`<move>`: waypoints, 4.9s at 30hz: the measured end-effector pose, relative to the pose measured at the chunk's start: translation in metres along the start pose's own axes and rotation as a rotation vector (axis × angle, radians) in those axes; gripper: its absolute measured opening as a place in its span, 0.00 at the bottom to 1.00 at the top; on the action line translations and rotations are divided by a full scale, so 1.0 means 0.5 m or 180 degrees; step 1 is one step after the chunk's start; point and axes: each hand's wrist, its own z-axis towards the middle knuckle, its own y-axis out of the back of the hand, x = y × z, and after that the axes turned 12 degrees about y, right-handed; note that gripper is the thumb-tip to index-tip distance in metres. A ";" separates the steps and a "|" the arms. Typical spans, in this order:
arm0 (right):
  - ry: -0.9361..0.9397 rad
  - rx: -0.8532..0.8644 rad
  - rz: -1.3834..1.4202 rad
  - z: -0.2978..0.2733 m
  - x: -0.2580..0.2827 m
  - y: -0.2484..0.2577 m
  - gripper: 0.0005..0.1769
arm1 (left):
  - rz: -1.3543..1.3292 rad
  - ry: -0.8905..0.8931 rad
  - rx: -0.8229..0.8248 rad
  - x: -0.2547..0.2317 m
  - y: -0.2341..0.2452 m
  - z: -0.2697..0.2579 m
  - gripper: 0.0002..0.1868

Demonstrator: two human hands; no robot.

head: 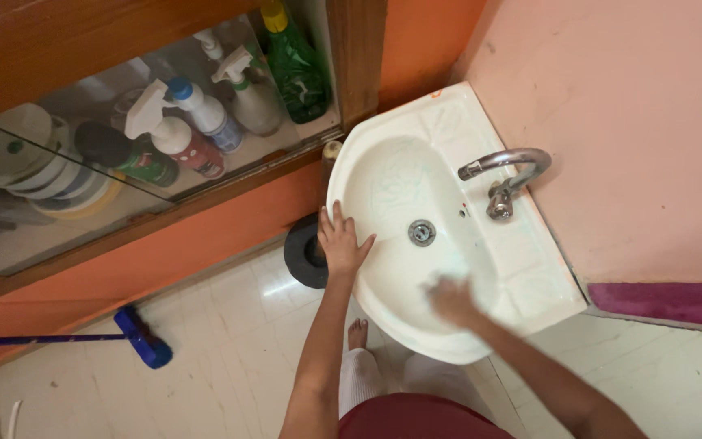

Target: The person scrubs the interior basin and rim of a white bathroom sink using a blue sponge. They repeatedly wipe the surfaces and rinse the sponge under the running faucet to remove residue.

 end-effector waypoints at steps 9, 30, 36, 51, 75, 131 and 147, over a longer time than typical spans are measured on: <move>-0.0079 -0.0979 0.1038 0.133 0.123 -0.021 0.36 | -0.0166 0.0014 0.0031 0.003 -0.002 0.005 0.32; -0.0503 -0.0694 0.0411 0.329 0.029 0.159 0.43 | -0.0006 0.0110 0.0082 -0.001 0.005 0.003 0.33; -0.0099 -0.1108 0.0263 0.240 -0.041 0.165 0.30 | -0.0154 0.0108 0.0015 0.001 0.000 0.009 0.32; 0.0290 -0.0225 -0.0930 0.225 -0.130 0.094 0.50 | -0.0059 0.0170 0.0120 -0.003 0.009 0.012 0.32; 0.0007 -0.0572 0.0864 0.263 0.001 0.032 0.53 | -0.0193 0.0137 -0.0004 0.002 0.001 0.016 0.31; 0.0197 -0.3505 0.3519 -0.076 -0.067 0.094 0.12 | -0.1876 0.0380 0.1355 -0.089 0.010 -0.135 0.19; 0.0614 -0.3613 0.1553 -0.153 0.009 0.247 0.20 | -0.4392 0.1172 0.2146 -0.191 -0.159 -0.205 0.12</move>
